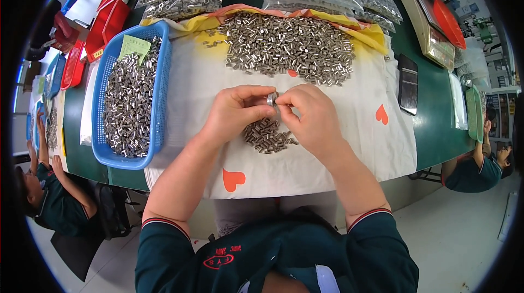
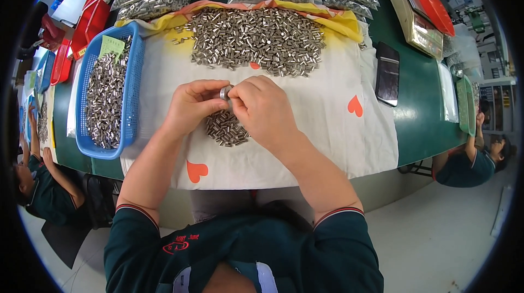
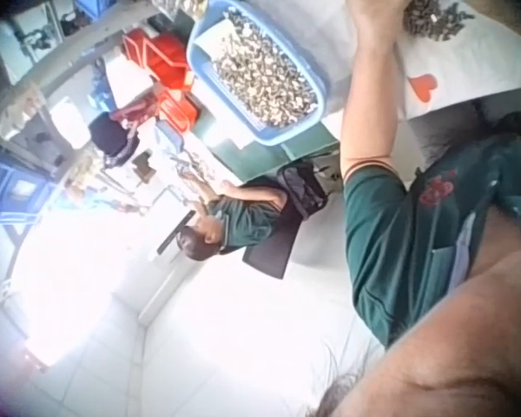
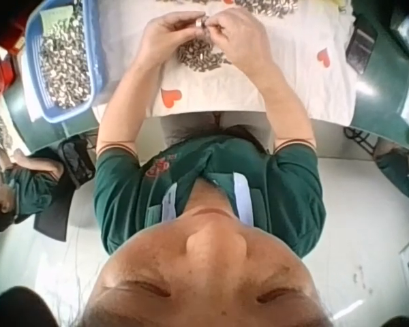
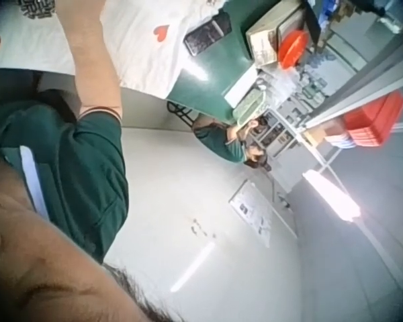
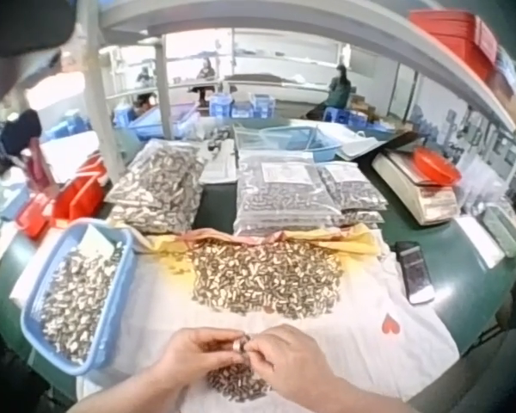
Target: Inspecting and sorting small silver-colored metal components on a workbench in a manufacturing environment.
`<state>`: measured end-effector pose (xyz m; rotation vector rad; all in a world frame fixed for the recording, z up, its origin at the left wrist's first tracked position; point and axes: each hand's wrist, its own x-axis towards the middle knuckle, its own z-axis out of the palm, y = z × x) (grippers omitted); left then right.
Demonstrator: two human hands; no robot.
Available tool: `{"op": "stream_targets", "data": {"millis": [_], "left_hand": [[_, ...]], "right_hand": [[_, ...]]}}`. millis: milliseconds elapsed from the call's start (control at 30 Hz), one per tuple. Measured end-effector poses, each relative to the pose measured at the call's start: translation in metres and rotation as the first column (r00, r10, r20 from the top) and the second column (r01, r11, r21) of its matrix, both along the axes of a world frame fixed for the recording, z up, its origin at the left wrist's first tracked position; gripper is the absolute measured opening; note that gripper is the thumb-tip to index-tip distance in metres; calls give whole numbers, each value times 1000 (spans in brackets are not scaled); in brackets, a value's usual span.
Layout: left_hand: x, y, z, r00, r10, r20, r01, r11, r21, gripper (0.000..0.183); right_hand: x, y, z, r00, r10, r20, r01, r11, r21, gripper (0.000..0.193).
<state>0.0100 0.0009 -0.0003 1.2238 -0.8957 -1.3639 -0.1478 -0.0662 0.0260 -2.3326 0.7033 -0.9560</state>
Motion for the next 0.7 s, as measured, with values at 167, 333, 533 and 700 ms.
{"op": "stream_targets", "data": {"millis": [167,333,533,700], "left_hand": [[3,1,4,995,-32,97,30,999,17,34],[0,-1,6,937,-40,348,7,996,94,36],[5,0,2,999,-36,-25,37,999,24,34],[1,1,1,992,-8,-124,9,1000,7,34]], "right_hand": [[-2,0,-3,999,17,-48,-15,999,37,8],[0,2,-4,997,5,-80,-4,1000,9,7],[-2,0,7,1000,20,-4,-17,905,425,7],[-3,2,7,998,-14,64,-16,892,451,8]]}}
